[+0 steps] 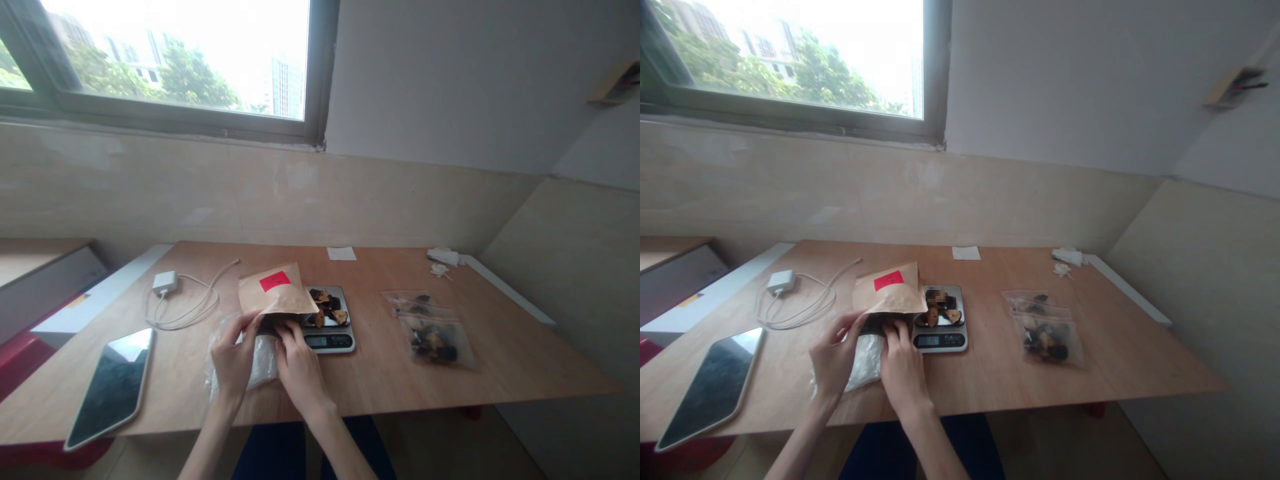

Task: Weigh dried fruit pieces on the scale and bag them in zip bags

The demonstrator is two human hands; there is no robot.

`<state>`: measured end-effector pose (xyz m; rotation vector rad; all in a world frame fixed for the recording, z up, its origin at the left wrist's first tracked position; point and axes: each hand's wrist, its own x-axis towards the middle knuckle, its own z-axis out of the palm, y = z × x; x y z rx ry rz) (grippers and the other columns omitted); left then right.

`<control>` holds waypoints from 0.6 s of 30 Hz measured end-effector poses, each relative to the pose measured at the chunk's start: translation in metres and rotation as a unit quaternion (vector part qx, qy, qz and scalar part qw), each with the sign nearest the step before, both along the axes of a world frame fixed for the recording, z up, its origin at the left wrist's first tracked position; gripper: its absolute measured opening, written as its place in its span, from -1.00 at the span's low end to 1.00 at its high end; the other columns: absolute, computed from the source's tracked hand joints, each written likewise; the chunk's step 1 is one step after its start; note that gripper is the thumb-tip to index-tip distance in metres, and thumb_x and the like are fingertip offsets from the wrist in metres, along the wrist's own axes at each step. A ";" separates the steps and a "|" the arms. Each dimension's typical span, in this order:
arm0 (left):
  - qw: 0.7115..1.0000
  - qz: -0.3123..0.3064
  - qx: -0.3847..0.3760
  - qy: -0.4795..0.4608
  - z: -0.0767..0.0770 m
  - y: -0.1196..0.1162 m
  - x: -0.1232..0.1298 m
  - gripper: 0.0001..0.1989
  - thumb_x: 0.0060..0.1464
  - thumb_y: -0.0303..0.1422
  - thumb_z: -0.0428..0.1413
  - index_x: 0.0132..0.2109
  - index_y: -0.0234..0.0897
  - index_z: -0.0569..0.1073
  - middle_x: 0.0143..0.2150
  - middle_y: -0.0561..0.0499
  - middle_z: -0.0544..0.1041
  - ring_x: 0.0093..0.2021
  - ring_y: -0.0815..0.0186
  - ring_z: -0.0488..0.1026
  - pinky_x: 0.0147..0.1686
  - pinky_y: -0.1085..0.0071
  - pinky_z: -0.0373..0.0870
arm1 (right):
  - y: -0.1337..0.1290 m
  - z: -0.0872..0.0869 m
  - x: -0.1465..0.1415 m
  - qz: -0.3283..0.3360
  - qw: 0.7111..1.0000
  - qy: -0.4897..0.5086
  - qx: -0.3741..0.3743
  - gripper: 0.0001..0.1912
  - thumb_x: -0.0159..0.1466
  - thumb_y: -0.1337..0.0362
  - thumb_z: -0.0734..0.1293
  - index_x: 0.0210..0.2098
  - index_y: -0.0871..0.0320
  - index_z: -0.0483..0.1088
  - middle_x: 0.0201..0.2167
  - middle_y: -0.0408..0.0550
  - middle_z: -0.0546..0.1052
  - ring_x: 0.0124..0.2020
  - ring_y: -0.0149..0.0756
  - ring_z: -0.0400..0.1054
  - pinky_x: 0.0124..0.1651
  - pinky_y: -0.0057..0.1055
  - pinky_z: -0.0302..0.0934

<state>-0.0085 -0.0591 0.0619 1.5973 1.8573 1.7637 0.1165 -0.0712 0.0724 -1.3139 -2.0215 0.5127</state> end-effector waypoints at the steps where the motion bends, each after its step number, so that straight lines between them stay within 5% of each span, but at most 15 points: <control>1: 1.000 0.000 -0.001 -0.001 0.001 0.000 0.000 -0.75 0.02 -0.15 0.06 -0.30 -0.21 0.50 -0.35 0.05 0.57 -0.34 0.31 0.50 -0.32 0.46 0.39 | -0.001 -0.001 0.000 0.009 1.000 0.011 0.009 -0.58 0.27 0.44 0.08 0.10 0.14 0.24 0.09 0.06 0.31 0.00 -0.18 0.34 0.01 -0.27 0.30; 6: 1.000 -0.016 -0.013 -0.021 0.009 0.003 0.001 -0.73 0.02 -0.13 0.05 -0.29 -0.21 0.49 -0.34 0.03 0.55 -0.31 0.31 0.48 -0.26 0.43 0.38 | -0.006 -0.002 0.002 0.048 0.996 0.054 0.046 -0.51 0.26 0.45 0.07 0.18 0.15 0.12 0.20 0.02 0.20 0.15 -0.22 0.18 0.11 -0.28 0.21; 10: 0.998 -0.031 -0.053 -0.027 0.030 0.015 0.001 -0.71 0.00 -0.09 0.05 -0.33 -0.20 0.48 -0.37 0.04 0.55 -0.36 0.32 0.49 -0.31 0.43 0.37 | -0.016 -0.004 0.006 0.027 0.992 0.104 0.066 -0.51 0.25 0.45 0.10 0.17 0.12 0.11 0.20 0.05 0.16 0.19 -0.26 0.10 0.13 -0.33 0.18; 15: 0.995 -0.034 -0.098 -0.013 0.072 0.059 -0.009 -0.66 0.00 -0.06 0.01 -0.29 -0.24 0.47 -0.37 -0.01 0.55 -0.30 0.23 0.49 -0.26 0.36 0.36 | -0.035 -0.016 0.013 0.012 0.989 0.145 -0.012 -0.69 0.26 0.44 0.08 -0.07 0.11 0.29 0.06 0.06 0.26 -0.04 -0.32 0.34 -0.08 -0.43 0.32; 18: 0.997 0.030 -0.065 -0.029 0.094 0.094 -0.022 -0.63 0.04 -0.10 -0.03 -0.19 -0.32 0.41 -0.22 -0.12 0.50 -0.17 0.18 0.44 -0.11 0.26 0.32 | -0.044 -0.023 0.019 0.022 0.989 0.141 -0.039 -0.72 0.26 0.44 0.08 -0.13 0.10 0.31 0.04 0.04 0.25 -0.07 -0.32 0.36 -0.12 -0.44 0.32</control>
